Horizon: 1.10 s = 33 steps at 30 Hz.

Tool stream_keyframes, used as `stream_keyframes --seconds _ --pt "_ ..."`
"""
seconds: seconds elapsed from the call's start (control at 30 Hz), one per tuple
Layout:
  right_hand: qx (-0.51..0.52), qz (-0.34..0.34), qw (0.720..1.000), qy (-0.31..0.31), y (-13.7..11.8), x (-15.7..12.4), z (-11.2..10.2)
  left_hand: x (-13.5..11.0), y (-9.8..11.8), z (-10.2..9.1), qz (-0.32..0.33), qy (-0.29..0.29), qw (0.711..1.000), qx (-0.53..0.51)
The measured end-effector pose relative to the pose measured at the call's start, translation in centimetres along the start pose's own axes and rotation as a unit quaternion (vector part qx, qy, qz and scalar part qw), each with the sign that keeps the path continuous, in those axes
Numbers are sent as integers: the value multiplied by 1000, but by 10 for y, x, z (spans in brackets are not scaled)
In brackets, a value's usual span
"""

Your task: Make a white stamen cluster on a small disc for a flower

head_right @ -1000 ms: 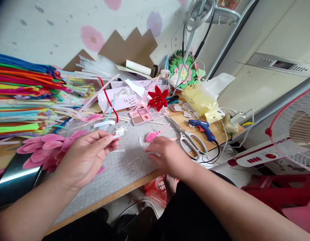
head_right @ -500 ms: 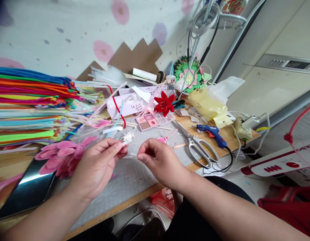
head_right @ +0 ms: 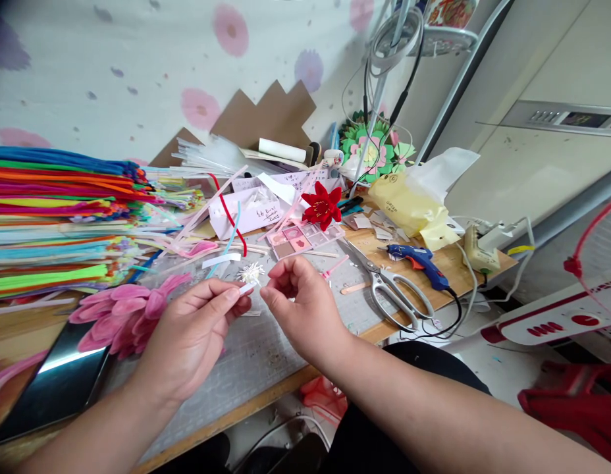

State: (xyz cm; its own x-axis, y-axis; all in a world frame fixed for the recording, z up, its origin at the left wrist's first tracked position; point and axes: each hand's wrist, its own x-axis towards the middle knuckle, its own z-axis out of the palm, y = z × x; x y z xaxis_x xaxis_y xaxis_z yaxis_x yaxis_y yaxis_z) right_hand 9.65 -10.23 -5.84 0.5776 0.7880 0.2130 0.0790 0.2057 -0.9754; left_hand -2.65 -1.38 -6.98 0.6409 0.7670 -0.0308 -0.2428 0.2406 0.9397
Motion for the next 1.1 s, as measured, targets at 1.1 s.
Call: stream_keyframes --seconds 1.1 --pt "-195 46 961 -192 -28 10 -32 -3 3 -6 30 -86 973 211"
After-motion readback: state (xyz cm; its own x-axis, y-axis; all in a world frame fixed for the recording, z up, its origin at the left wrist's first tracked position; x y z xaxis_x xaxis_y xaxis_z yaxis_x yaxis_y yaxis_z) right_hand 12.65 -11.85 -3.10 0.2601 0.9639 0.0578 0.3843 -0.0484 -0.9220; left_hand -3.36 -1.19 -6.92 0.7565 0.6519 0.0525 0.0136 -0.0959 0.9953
